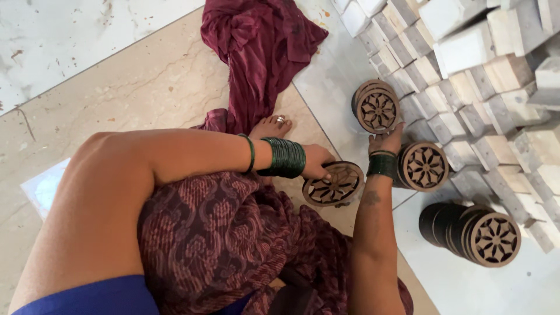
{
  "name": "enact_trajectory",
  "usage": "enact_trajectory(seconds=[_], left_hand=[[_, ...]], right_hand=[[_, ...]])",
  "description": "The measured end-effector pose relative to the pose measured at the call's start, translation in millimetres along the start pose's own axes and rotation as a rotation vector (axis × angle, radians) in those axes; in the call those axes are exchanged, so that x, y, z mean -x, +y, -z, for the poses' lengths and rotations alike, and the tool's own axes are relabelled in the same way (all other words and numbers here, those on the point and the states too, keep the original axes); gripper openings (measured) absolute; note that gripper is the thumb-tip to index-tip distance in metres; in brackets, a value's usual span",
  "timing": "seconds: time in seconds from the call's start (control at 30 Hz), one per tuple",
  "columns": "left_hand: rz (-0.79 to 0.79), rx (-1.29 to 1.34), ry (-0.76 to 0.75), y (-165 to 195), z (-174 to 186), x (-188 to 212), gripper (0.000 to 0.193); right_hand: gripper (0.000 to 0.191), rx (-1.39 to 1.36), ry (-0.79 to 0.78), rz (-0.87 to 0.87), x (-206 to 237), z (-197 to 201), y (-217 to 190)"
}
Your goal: The person sits on the floor and wipes carved round wooden discs and stacked wooden containers one at a time with a cloth, then places each cleaned piece onto a pile of finished pieces beside them.
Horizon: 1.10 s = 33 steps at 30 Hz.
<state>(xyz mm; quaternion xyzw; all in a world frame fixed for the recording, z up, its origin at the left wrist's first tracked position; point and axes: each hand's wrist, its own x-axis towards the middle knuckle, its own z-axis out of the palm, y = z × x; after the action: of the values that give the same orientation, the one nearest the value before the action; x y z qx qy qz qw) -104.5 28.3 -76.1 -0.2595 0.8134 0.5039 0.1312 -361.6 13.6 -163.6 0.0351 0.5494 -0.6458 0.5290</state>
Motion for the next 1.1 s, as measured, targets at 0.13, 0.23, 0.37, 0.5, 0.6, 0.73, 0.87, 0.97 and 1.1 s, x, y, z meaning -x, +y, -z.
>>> enact_trajectory(seconds=[0.13,0.23,0.37,0.5,0.6,0.73,0.87,0.97,1.1], left_hand=[[0.047,-0.005,-0.01,-6,6,7,0.049],[0.101,0.017,-0.02,-13,11,13,0.049],[0.146,0.04,0.014,-21,17,18,0.048],[0.154,0.078,0.035,-24,17,17,0.048],[0.132,0.075,0.069,-26,15,15,0.05],[0.13,0.091,0.08,-30,14,15,0.049],[0.11,0.082,0.084,-32,13,13,0.048],[0.134,0.109,0.127,-35,15,13,0.047],[0.201,0.107,0.393,-43,23,16,0.045]], right_hand=[[0.11,0.021,0.042,0.024,-13,-11,-7],[0.105,0.07,0.042,0.03,-16,-13,-7],[0.1,0.097,0.006,0.035,-13,-15,-1],[0.101,0.082,0.037,0.0,-10,-22,0],[0.1,0.146,0.171,-0.006,-10,-25,-2],[0.102,0.241,0.04,0.025,-11,-18,-4],[0.101,0.292,0.142,0.005,-11,-14,-6],[0.096,0.434,0.026,0.202,-1,-12,-3],[0.089,0.581,-0.358,0.352,55,-6,6]])
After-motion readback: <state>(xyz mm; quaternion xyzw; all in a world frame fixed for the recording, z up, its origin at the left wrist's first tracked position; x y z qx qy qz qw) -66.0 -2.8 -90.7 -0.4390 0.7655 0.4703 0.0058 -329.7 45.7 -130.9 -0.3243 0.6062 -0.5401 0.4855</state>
